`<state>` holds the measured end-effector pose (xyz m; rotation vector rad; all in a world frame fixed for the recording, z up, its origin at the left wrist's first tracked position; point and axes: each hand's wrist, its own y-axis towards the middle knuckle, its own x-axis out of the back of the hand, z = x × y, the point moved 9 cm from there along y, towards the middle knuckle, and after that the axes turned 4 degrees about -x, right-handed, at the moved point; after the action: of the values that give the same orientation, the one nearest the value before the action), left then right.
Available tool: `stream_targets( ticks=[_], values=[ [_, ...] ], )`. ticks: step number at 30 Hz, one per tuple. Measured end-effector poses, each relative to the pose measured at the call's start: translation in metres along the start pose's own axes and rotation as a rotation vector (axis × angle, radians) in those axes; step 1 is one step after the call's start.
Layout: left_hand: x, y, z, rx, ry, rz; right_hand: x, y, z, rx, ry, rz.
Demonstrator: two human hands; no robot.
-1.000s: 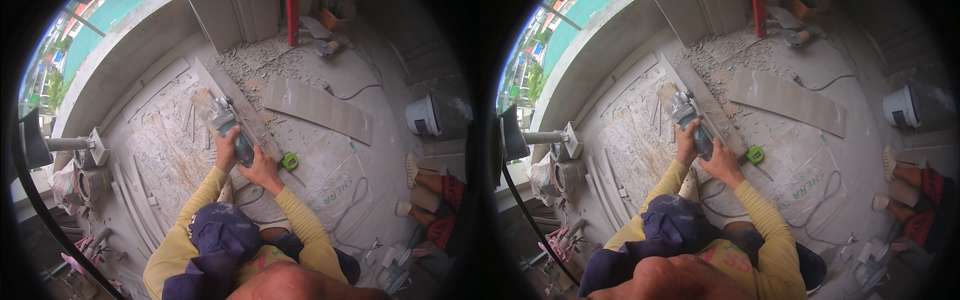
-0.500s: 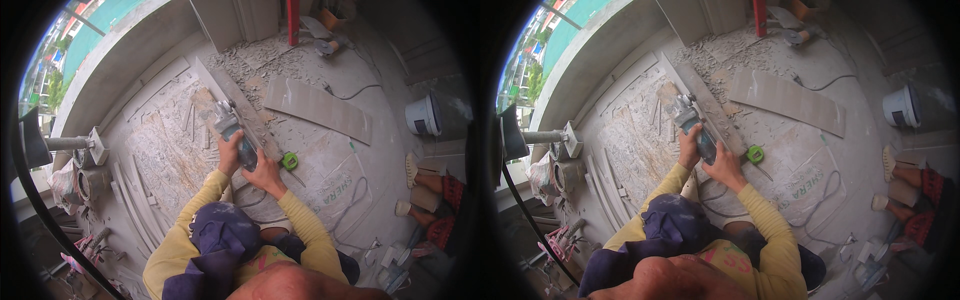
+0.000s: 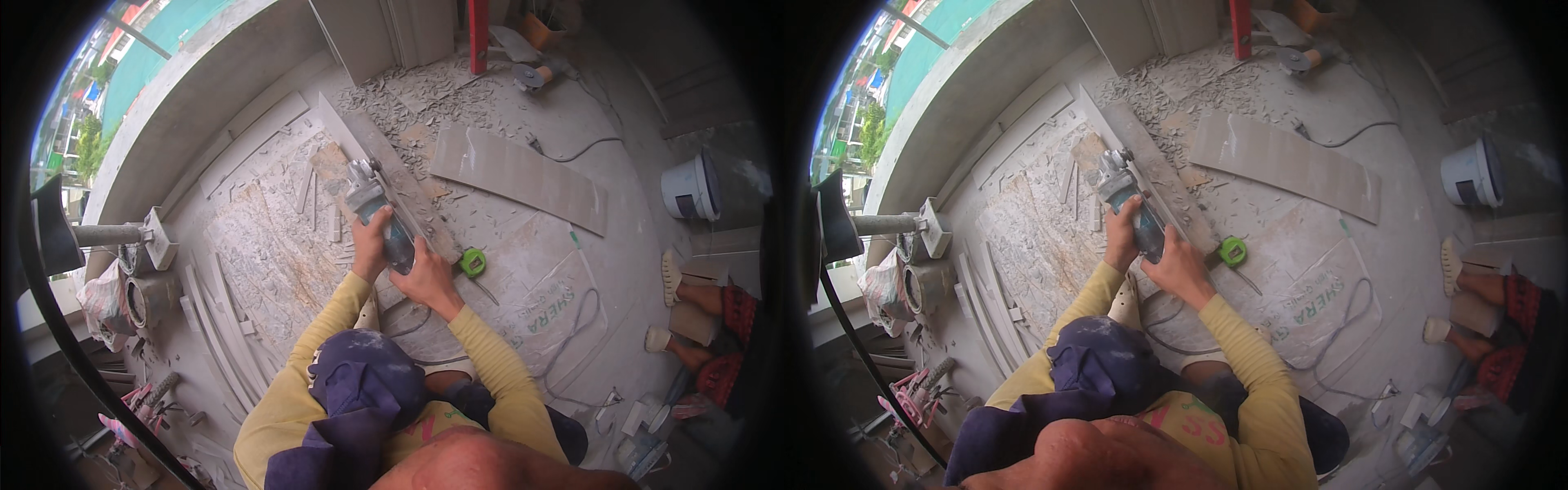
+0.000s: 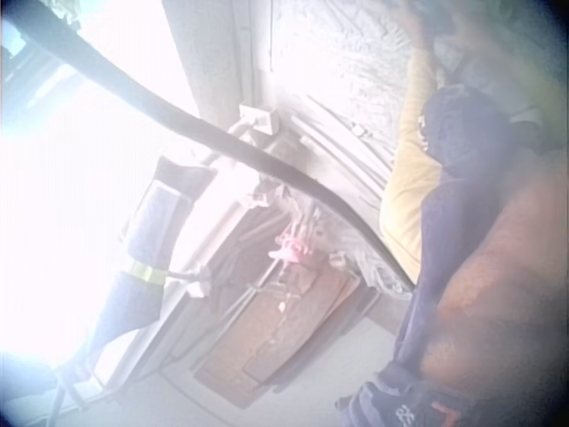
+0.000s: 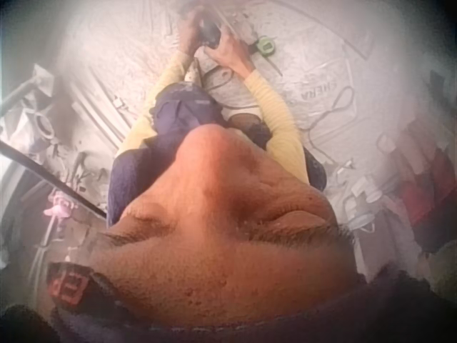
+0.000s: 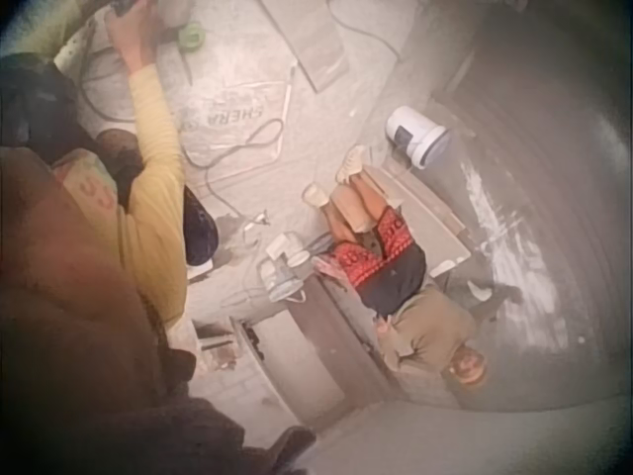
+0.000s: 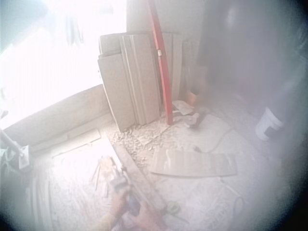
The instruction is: The person uses an angle grinder to cut a long rectangular tile on the floor, then sets the tile aside and picks up another tile to prepare for further cutting. The person also uses a pencil and tape measure to mark the tile before cutting.
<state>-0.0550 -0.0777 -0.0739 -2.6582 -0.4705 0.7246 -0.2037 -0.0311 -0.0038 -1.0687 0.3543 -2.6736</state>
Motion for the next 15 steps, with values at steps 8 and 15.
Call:
stream_targets(
  ticks=[8,15],
  values=[
    [0.002,0.003,0.006,0.04,-0.017,-0.008,-0.002,0.003,-0.004,-0.006,-0.002,-0.001],
    [0.004,-0.009,0.013,0.036,-0.043,-0.007,0.001,-0.008,-0.005,0.023,0.002,-0.003]
  ],
)
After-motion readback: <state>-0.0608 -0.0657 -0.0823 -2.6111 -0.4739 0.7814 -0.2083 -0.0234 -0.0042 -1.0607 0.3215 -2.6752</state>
